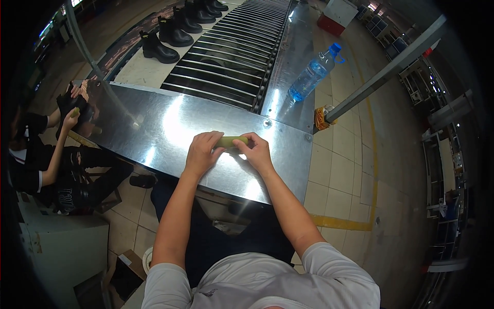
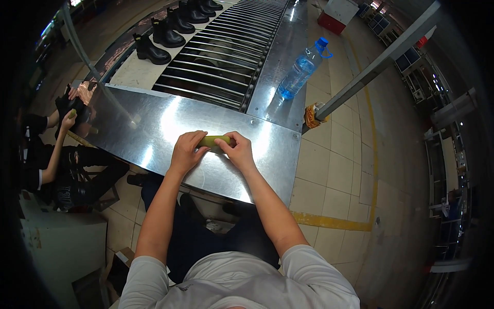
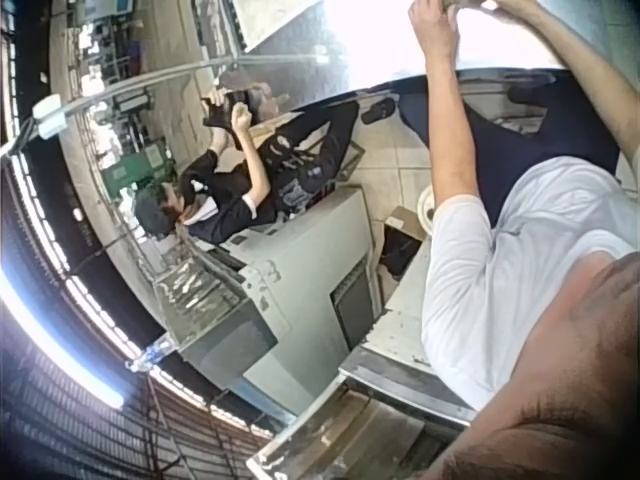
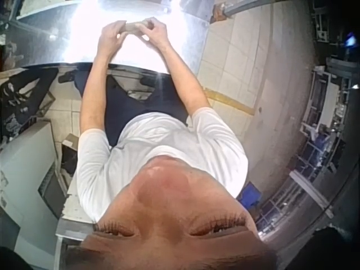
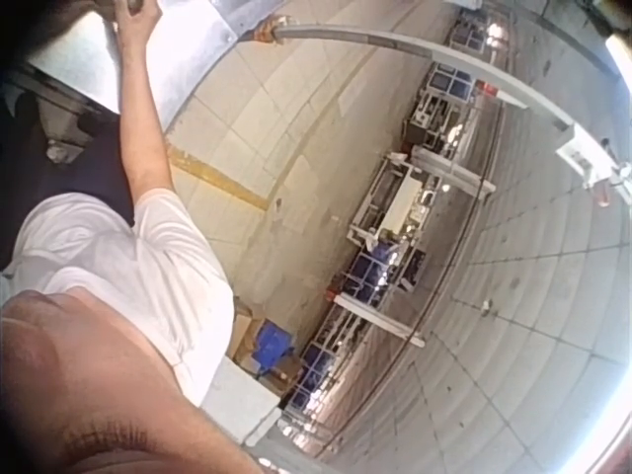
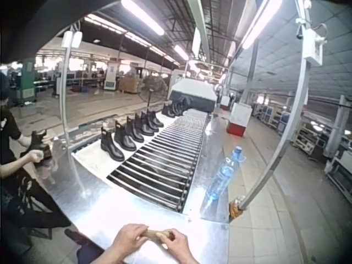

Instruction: Polish and clean the surface of black leather boots using a handheld tool on a production line.

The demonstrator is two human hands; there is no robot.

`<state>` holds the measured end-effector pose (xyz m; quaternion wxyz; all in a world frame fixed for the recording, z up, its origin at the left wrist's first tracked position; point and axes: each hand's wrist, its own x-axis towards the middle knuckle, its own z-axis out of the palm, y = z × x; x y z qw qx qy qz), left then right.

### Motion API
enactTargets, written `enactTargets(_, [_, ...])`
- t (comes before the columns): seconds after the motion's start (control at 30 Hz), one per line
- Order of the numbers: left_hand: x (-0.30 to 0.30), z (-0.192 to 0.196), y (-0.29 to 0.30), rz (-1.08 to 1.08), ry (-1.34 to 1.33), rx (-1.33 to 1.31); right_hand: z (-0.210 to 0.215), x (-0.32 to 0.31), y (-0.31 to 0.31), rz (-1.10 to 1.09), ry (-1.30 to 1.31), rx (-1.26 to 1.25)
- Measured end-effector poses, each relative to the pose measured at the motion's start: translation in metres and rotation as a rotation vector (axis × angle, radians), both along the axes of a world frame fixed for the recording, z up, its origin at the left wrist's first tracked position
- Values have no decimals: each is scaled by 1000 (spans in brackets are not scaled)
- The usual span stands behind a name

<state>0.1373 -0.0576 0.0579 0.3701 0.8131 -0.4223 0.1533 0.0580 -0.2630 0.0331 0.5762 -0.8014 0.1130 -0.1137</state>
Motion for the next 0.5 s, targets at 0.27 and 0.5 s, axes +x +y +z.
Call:
enactTargets(0.27, [4,-10,-2,36,-53,-41,13,1,11,27,-427,-94])
enactTargets(0.5, [2,-8,-1,83,37,-72,10,-1,12,-49,-132,7])
